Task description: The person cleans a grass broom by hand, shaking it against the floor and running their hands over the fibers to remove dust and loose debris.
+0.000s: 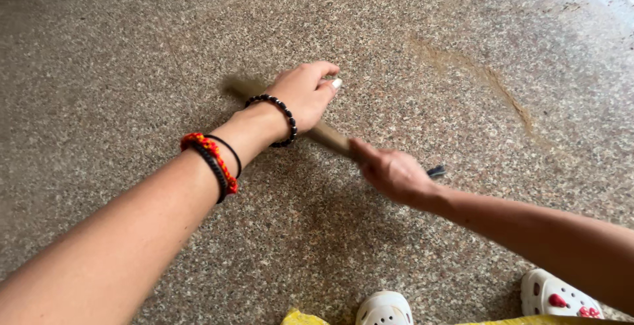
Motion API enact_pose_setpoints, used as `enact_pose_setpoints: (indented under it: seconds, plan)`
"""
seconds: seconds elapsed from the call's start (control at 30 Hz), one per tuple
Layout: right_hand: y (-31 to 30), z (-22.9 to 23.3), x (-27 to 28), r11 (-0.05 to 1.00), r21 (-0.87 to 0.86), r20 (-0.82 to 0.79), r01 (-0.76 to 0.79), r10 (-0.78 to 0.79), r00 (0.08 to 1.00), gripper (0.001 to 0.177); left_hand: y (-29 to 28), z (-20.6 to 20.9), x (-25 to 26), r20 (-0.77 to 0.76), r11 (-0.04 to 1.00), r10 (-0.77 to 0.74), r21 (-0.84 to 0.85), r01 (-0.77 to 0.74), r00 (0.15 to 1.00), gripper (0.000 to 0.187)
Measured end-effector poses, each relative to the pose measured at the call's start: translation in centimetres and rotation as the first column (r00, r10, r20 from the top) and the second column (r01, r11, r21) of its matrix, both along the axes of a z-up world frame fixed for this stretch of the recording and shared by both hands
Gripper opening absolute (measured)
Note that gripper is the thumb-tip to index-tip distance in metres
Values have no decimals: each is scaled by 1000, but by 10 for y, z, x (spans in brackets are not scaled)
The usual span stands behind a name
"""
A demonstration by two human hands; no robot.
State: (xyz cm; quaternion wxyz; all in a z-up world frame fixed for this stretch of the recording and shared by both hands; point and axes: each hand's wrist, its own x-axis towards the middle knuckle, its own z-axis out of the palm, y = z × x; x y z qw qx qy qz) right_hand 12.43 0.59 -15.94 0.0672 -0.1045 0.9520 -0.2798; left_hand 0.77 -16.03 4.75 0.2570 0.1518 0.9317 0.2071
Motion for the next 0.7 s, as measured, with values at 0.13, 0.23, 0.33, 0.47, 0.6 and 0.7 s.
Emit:
enact_pose_setpoints:
  seconds: [0.13, 0.23, 0.33, 0.47, 0.6, 0.7]
  plan:
    - [-43, -1, 14, 980, -25, 157, -195, 197, 968, 50, -14, 4, -6, -4, 999, 29, -29, -29, 1000, 42]
    - [-71, -3, 22, 946, -52, 264, -320, 322, 909, 51, -26, -2, -14, -58, 997, 40, 70, -36, 998, 42]
    - [-92, -6, 17, 920, -34, 268, -390, 384, 883, 51, -38, -14, -21, -79, 992, 43, 125, -33, 996, 43]
    - [-111, -3, 1, 927, 33, 276, -374, 351, 895, 49, -53, -25, -25, -142, 982, 32, 189, -4, 989, 42]
    - [-120, 8, -18, 924, 120, 241, -363, 327, 914, 49, -62, -21, -20, -128, 983, 82, 174, -59, 988, 42]
    - [-121, 15, -28, 937, 101, 300, -334, 291, 909, 48, -63, -13, -13, 6, 982, 165, 94, -165, 986, 45]
